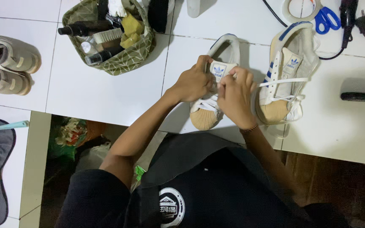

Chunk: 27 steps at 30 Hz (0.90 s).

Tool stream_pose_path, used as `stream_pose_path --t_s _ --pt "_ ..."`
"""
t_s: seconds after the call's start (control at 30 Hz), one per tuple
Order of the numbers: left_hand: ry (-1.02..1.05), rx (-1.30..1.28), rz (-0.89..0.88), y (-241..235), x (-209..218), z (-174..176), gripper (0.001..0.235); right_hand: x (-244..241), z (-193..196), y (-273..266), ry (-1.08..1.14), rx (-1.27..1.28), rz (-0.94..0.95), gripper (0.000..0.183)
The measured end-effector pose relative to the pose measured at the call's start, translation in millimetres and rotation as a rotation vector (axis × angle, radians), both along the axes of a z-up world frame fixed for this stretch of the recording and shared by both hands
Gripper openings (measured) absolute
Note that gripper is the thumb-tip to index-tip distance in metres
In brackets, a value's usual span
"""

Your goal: The person laces a white sneaker by threading the laces through the eyelets and pulling them tight. They repeat this process for the second shoe, ensuring both are securely laced.

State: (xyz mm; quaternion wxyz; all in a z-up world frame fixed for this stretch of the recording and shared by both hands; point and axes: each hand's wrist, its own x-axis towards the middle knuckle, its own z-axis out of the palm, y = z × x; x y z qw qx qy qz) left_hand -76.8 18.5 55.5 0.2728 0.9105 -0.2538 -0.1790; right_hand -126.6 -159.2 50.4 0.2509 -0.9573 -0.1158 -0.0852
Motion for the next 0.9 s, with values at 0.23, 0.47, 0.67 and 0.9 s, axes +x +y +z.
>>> stream_pose_path --t_s 0.23,0.47,0.67,0.9 --pt "0.091 -0.156 0.025 5.9 2.9 -6.8 0.026 14.0 3.5 -15.6 0.041 0.231 0.075 0.032" --pt "-0.016 -0.243 0.063 11.1 -1.8 19.3 0.019 19.4 15.7 -40.5 -0.129 0.312 0.065 0.026" --pt "-0.115 -0.094 0.054 18.7 -10.3 25.3 0.016 5.1 -41.2 -77.0 0.179 -0.028 0.169 0.016" --pt "-0.113 -0.04 0.044 21.3 -13.2 19.6 0.016 13.7 -22.2 -88.8 0.073 0.052 0.166 0.017"
